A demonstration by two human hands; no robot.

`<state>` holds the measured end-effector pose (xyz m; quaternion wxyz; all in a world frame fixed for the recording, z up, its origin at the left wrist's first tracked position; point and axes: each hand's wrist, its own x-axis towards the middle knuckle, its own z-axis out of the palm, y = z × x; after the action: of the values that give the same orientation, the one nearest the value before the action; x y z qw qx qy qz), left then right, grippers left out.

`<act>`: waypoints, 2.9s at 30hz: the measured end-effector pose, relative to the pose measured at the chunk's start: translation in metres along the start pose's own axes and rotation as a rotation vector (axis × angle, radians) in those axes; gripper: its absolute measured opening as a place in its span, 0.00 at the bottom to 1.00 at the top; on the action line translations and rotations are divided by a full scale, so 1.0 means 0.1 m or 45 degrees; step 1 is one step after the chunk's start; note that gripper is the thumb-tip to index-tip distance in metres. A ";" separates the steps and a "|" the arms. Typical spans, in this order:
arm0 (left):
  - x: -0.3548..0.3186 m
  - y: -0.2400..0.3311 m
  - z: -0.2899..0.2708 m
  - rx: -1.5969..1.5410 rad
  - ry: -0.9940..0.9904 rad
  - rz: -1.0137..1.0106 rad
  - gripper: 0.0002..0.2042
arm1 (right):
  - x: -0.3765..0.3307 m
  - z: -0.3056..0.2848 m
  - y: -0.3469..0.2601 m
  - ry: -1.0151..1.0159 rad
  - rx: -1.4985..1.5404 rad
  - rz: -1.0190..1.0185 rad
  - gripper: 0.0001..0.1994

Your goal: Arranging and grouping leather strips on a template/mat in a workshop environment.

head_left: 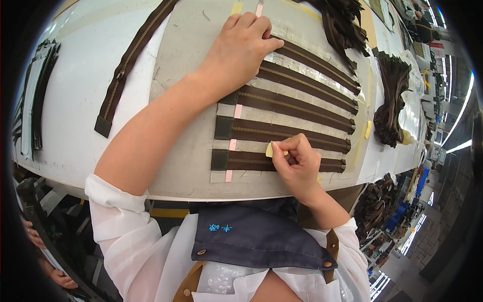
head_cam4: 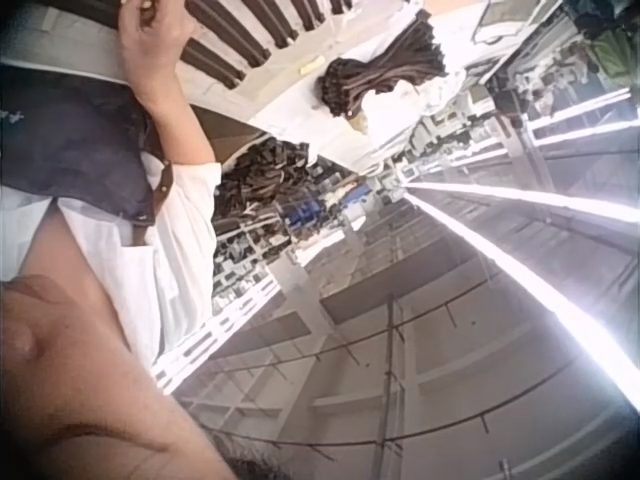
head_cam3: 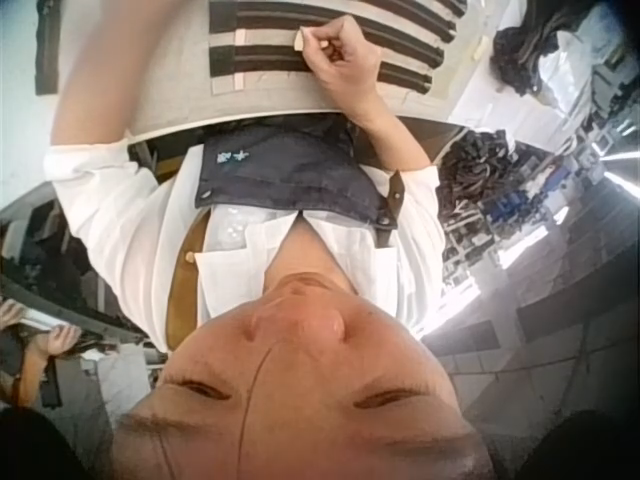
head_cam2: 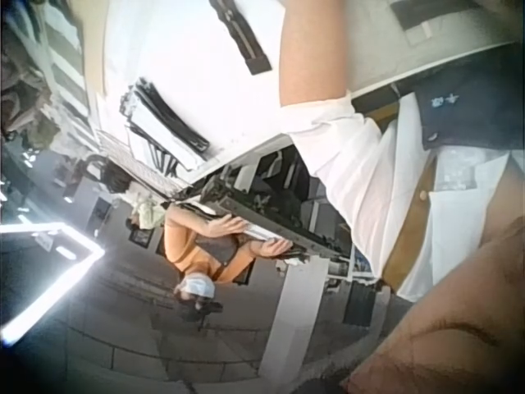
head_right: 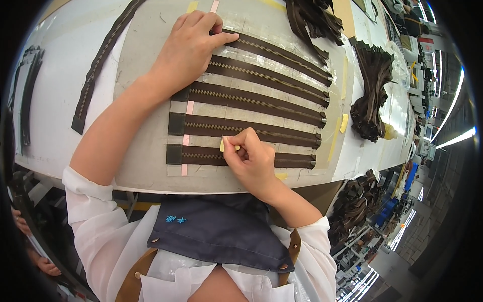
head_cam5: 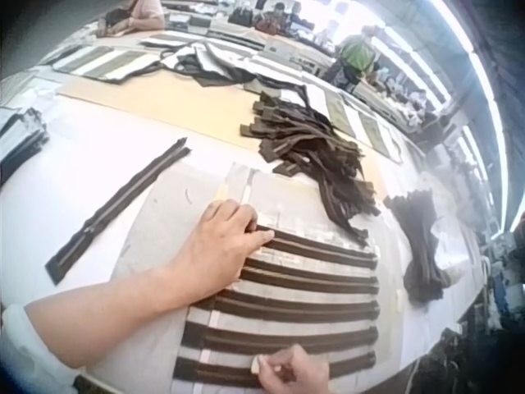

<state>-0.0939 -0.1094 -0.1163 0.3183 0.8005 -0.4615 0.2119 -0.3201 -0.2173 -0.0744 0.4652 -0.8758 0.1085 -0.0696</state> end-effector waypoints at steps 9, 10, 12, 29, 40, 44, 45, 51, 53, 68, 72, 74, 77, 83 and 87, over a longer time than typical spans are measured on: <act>-0.01 0.01 -0.02 -0.001 -0.029 -0.006 0.18 | -0.01 0.05 0.02 0.081 -0.161 -0.210 0.10; -0.01 0.01 -0.02 0.002 -0.028 -0.006 0.18 | -0.01 0.05 0.02 0.092 -0.165 -0.230 0.10; -0.01 0.01 -0.02 0.003 -0.030 -0.008 0.18 | -0.02 0.06 0.03 0.102 -0.171 -0.235 0.10; -0.01 0.00 0.01 0.034 0.021 0.014 0.15 | -0.04 0.09 0.07 0.105 -0.186 -0.326 0.11; -0.01 0.02 -0.02 0.005 -0.054 -0.026 0.18 | -0.19 -0.04 0.01 0.021 0.189 0.149 0.09; 0.00 0.03 -0.05 0.037 0.005 0.012 0.15 | -0.29 -0.14 -0.10 -0.220 0.155 0.336 0.08; 0.03 0.07 -0.11 -0.046 -0.058 -0.028 0.15 | -0.31 -0.14 -0.10 -0.227 0.132 0.325 0.08; 0.06 0.09 -0.19 -0.115 -0.128 -0.061 0.15 | -0.25 -0.14 -0.15 -0.296 0.024 0.196 0.08; 0.07 0.09 -0.21 -0.110 -0.136 -0.059 0.15 | -0.22 -0.14 -0.17 -0.315 0.002 0.161 0.08; 0.05 0.09 -0.16 -0.080 -0.150 -0.054 0.14 | -0.22 -0.12 -0.18 -0.322 0.010 0.194 0.09; 0.06 0.09 -0.17 -0.068 -0.149 -0.047 0.14 | -0.21 -0.14 -0.16 -0.351 0.004 0.183 0.10; 0.06 0.09 -0.17 -0.070 -0.147 -0.052 0.14 | -0.21 -0.15 -0.13 -0.372 0.029 0.200 0.11; 0.06 0.08 -0.19 -0.076 -0.177 -0.067 0.14 | -0.22 -0.18 -0.06 -0.360 0.224 0.331 0.10; 0.10 0.09 -0.21 -0.082 -0.195 -0.059 0.15 | -0.41 -0.25 -0.01 -0.004 0.637 0.233 0.07; 0.09 0.10 -0.21 -0.098 -0.168 -0.053 0.14 | -0.46 -0.45 0.11 0.436 0.475 0.172 0.06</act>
<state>-0.0990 -0.1040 -0.0931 0.3220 0.8093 -0.4725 0.1341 -0.3755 -0.2472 -0.0593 0.5970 -0.7411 0.2293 -0.2045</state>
